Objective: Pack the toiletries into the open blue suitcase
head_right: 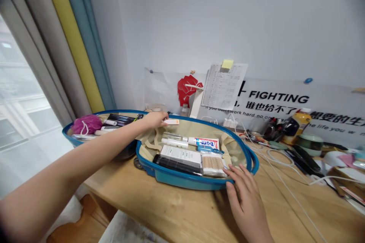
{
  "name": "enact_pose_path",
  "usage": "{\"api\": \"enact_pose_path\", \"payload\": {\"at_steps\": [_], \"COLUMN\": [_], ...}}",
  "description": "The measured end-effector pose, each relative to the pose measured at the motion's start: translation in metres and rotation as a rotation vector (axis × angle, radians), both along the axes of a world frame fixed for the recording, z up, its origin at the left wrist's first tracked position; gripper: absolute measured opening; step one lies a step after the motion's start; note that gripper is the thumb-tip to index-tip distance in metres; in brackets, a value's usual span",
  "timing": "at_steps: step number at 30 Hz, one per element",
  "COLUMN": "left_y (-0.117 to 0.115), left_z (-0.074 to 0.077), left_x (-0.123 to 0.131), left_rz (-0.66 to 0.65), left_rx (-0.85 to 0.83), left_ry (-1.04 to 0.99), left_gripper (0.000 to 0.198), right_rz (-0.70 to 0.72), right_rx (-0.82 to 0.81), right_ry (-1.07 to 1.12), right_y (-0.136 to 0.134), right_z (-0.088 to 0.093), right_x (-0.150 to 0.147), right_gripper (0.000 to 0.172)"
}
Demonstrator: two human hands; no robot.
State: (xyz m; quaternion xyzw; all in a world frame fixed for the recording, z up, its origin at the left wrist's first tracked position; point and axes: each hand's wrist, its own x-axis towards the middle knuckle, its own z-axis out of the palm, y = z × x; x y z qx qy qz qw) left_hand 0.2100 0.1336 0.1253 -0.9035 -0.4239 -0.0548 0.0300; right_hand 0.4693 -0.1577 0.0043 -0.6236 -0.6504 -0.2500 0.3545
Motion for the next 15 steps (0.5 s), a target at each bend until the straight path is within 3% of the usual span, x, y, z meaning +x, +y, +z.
{"api": "enact_pose_path", "payload": {"at_steps": [6,15], "left_y": [0.006,0.021], "left_z": [-0.025,-0.054], "left_x": [0.038,0.043], "left_rz": [-0.065,-0.028], "left_rx": [-0.036,-0.092], "left_ry": [0.07,0.024], "left_gripper": [0.031,0.035], "right_rz": [-0.015,-0.013], "right_rx": [0.007,0.023], "right_ry": [0.005,-0.041], "right_y": [-0.001,-0.001], "right_z": [-0.002,0.001], "right_x": [0.0,-0.002], "right_gripper": [0.032,0.03]}}
